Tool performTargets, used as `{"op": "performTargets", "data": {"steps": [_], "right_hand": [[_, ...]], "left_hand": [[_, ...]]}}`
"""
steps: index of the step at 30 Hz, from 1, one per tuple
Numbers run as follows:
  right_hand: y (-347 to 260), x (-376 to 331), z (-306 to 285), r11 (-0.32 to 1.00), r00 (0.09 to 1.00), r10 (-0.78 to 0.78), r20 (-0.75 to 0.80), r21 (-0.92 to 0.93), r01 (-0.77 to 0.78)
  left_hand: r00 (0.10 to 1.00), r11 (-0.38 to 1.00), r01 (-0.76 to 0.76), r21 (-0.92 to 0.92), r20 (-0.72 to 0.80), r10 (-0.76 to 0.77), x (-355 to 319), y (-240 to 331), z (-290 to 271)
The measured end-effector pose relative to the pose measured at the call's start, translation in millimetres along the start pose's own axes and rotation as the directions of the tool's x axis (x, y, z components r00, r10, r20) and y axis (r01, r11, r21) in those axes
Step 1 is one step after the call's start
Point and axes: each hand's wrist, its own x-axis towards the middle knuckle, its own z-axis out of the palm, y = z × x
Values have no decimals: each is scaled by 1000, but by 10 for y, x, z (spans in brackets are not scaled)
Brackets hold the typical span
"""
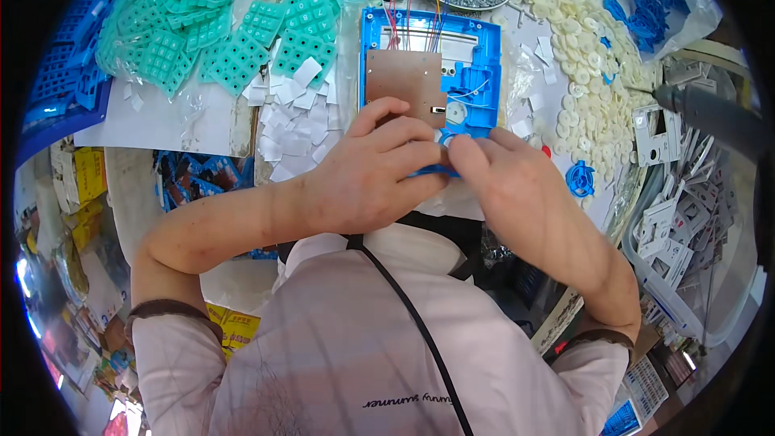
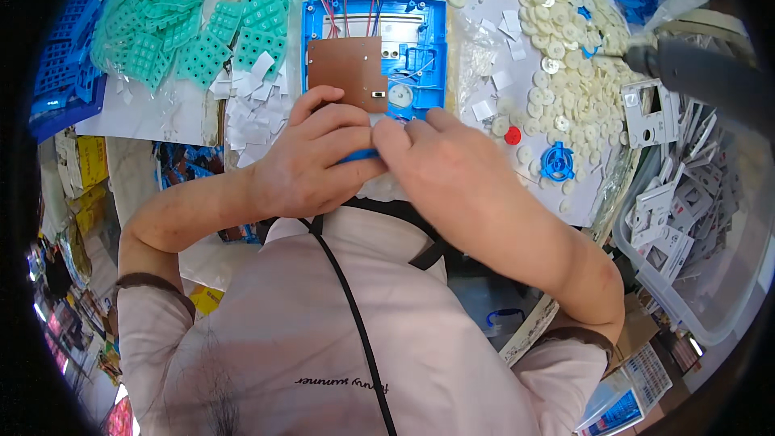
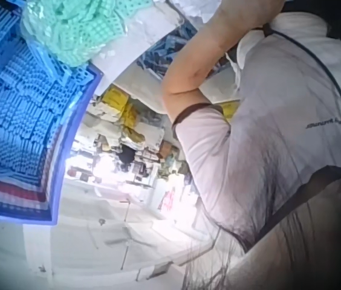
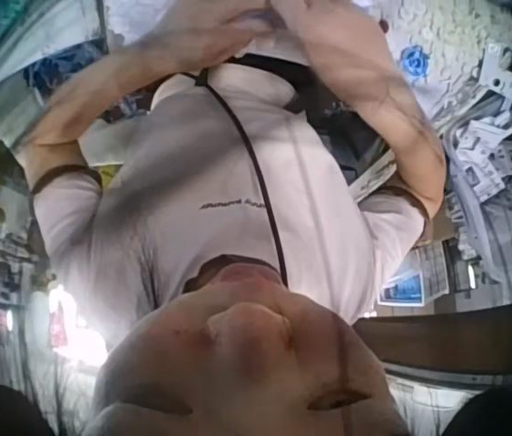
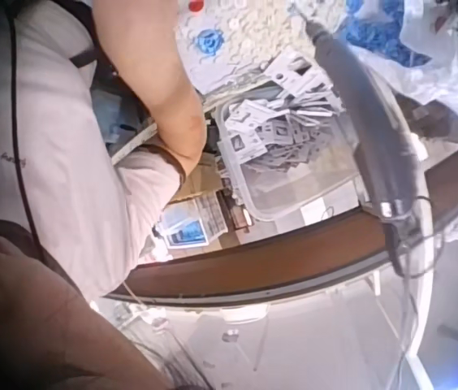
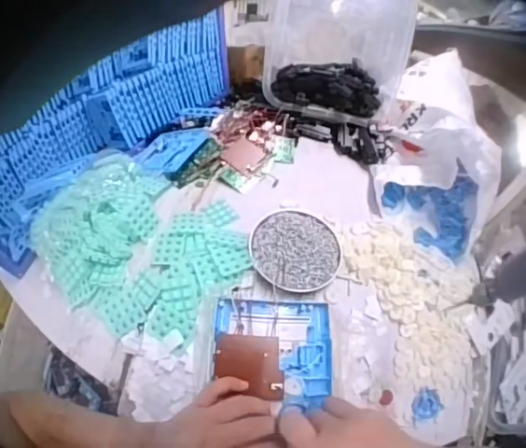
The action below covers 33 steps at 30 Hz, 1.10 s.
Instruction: Assembling the internal components and outer casing of an electronic toy using an electric screwdriver.
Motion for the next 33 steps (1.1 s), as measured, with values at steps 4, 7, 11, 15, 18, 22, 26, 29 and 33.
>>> {"op": "performTargets", "data": {"steps": [4, 7, 11, 15, 18, 22, 26, 29, 33], "right_hand": [[-220, 8, 43, 978, 1000, 2, 28, -208, 4], [-242, 27, 52, 969, 998, 22, 55, -245, -8], [-201, 26, 102, 978, 998, -37, 55, -203, 48], [181, -109, 101, 989, 988, -142, -55, 43, 145], [281, -310, 272, 970, 973, -63, -222, 215, 112], [272, -453, 498, 895, 931, 200, -304, 444, -47], [250, -520, 627, 817, 882, 334, -332, 568, -96], [217, -506, 606, 840, 874, 322, -365, 536, -86], [213, -491, 420, 650, 857, 483, -182, 730, -211]], "left_hand": [[999, 999, -31, 20, 30, 30, -72, -40, -4], [997, 998, -39, 43, 67, 36, -117, -71, -3], [998, 998, -58, 33, 39, 57, -129, -89, -10], [995, 999, -37, 9, 95, 36, -118, -100, -89], [990, 998, -59, -3, 127, 59, -124, -121, -81], [996, 996, -32, 79, 83, 25, -66, 15, -38], [999, 991, -30, 129, 38, 25, 25, 117, 108], [993, 987, -50, 150, 115, 33, 22, 118, 91], [980, 988, -64, 144, 197, 35, 38, 120, 75]]}}
